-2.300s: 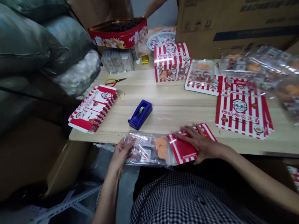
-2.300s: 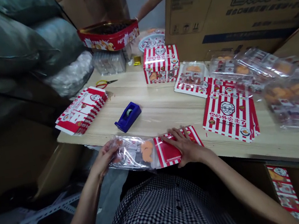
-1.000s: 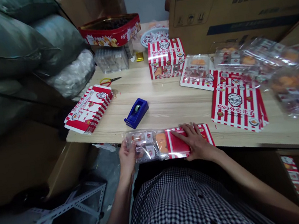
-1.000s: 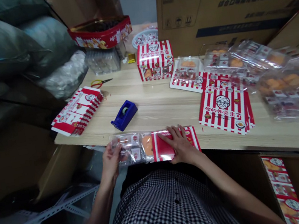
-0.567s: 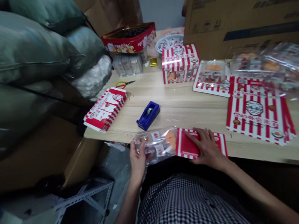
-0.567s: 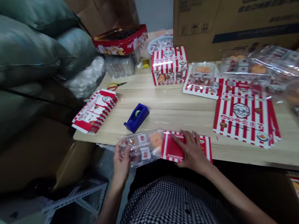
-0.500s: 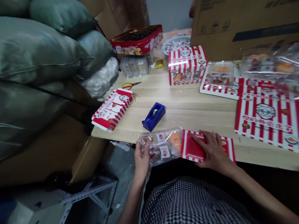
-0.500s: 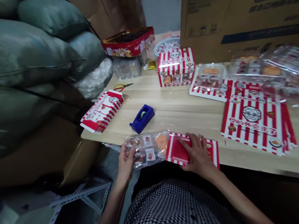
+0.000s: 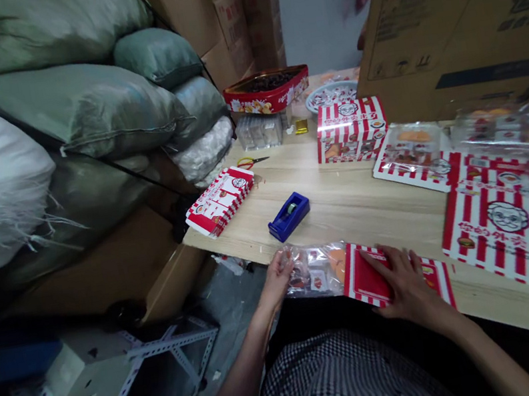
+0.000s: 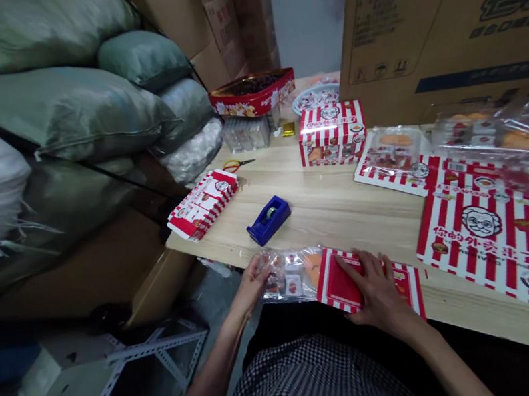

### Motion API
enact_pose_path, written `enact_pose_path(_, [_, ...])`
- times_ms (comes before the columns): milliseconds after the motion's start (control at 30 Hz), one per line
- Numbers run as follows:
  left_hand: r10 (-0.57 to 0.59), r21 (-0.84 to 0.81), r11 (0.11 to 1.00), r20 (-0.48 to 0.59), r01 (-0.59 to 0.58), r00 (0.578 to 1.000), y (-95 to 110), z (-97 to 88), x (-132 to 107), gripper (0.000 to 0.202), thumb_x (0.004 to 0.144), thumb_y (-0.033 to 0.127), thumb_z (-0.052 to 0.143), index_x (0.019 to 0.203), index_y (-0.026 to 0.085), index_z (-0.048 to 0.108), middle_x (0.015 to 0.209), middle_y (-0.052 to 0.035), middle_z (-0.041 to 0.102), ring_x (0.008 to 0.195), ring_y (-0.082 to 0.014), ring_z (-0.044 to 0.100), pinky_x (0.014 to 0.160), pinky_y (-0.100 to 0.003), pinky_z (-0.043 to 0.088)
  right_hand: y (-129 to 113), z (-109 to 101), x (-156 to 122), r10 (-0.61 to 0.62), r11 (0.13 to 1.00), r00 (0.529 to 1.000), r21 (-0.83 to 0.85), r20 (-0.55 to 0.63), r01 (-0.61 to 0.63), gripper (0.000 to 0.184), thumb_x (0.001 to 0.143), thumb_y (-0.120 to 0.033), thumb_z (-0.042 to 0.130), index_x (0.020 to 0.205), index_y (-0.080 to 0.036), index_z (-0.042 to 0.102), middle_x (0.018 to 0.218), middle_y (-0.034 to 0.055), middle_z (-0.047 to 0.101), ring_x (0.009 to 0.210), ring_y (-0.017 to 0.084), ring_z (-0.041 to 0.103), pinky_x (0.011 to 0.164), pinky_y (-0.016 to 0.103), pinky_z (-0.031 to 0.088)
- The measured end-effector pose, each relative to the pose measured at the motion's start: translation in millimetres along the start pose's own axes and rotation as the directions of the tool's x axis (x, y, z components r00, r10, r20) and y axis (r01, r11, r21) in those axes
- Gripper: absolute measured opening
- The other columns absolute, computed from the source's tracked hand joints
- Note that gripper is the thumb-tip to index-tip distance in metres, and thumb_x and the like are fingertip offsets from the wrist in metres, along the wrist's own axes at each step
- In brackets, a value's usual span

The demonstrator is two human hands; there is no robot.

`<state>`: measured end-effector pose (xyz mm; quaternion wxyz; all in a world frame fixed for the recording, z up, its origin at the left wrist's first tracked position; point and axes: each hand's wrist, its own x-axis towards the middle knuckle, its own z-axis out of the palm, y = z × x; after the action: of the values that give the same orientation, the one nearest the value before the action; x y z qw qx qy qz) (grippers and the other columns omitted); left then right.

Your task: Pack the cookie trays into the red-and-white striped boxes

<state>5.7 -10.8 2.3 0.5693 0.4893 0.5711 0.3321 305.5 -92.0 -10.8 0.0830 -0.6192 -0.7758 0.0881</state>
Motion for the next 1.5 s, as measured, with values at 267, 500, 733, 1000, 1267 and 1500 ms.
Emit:
enact_pose_path(267, [0.255,0.814,0.58,-0.183,0.001,0.95,36.9,-14.6,0.8,0.061,0.089,0.058,0.055,0.132,0.014,0.059,0.114,-0.024,0.067,0.111,-0.0386,0.062,0.096,-0.046,0.045,-10.1,5.3,8.7,0.175,0.984,0.982,-0.014,-0.074,-0.177,0.093,0.068,-0.046,0.07,0.152,-0.021,0.04,0.148,0.021,0.037,0.139,0.044,0.033,0.115,0.064,0.011])
enact_pose_path(500, [0.497,0.934,0.311,-0.316,0.174,0.808,105.2,-112.3,84.6,0.084,0.085,0.054,0.066,0.149,0.007,0.039,0.152,-0.0279,0.039,0.145,-0.043,0.028,0.114,-0.051,0.026,-12.1,3.2,11.1,0.198,0.98,0.978,-0.02,-0.071,-0.2,0.091,0.068,-0.046,0.072,0.15,-0.018,0.043,0.147,0.0239,0.039,0.138,0.046,0.033,0.114,0.066,0.011])
enact_pose_path(733, [0.182,0.966,0.187,-0.211,0.177,0.96,136.7,-164.9,139.1,0.048,0.091,0.052,0.057,0.127,0.02,0.065,0.125,-0.0178,0.068,0.116,-0.0356,0.063,0.092,-0.038,0.046,-11.6,9.5,12.0,0.211,0.977,0.973,0.005,-0.095,-0.212,0.092,0.066,-0.043,0.073,0.15,-0.021,0.042,0.146,0.023,0.041,0.137,0.046,0.034,0.113,0.067,0.011])
enact_pose_path(1000, [0.166,0.961,0.214,-0.214,0.177,0.963,173.8,-192.9,141.6,0.036,0.096,0.045,0.057,0.112,0.014,0.066,0.106,-0.0078,0.069,0.096,-0.0219,0.067,0.085,-0.039,0.054,-11.6,10.1,12.1,0.214,0.977,0.971,0.015,-0.11,-0.214,0.089,0.067,-0.042,0.072,0.149,-0.02,0.044,0.144,0.0226,0.043,0.137,0.046,0.036,0.113,0.067,0.011])
enact_pose_path(1267, [0.172,0.951,0.286,-0.169,0.115,0.97,152.7,-174.1,134.4,0.051,0.081,0.056,0.066,0.116,0.019,0.07,0.111,-0.0121,0.074,0.103,-0.0285,0.065,0.082,-0.028,0.044,-10.8,10.5,12.1,0.206,0.979,0.972,0.013,-0.112,-0.206,0.088,0.068,-0.043,0.07,0.149,-0.021,0.044,0.145,0.0229,0.042,0.137,0.046,0.036,0.113,0.067,0.011])
enact_pose_path(1500, [0.327,0.874,0.487,-0.172,-0.009,0.929,121.1,-141.0,102.4,0.061,0.079,0.042,0.072,0.131,0.014,0.058,0.148,-0.0195,0.049,0.14,-0.0324,0.04,0.111,-0.04,0.033,-11.4,8.9,12.2,0.202,0.979,0.974,-0.011,-0.099,-0.204,0.088,0.067,-0.045,0.07,0.148,-0.02,0.044,0.144,0.0238,0.045,0.136,0.047,0.036,0.112,0.066,0.011])
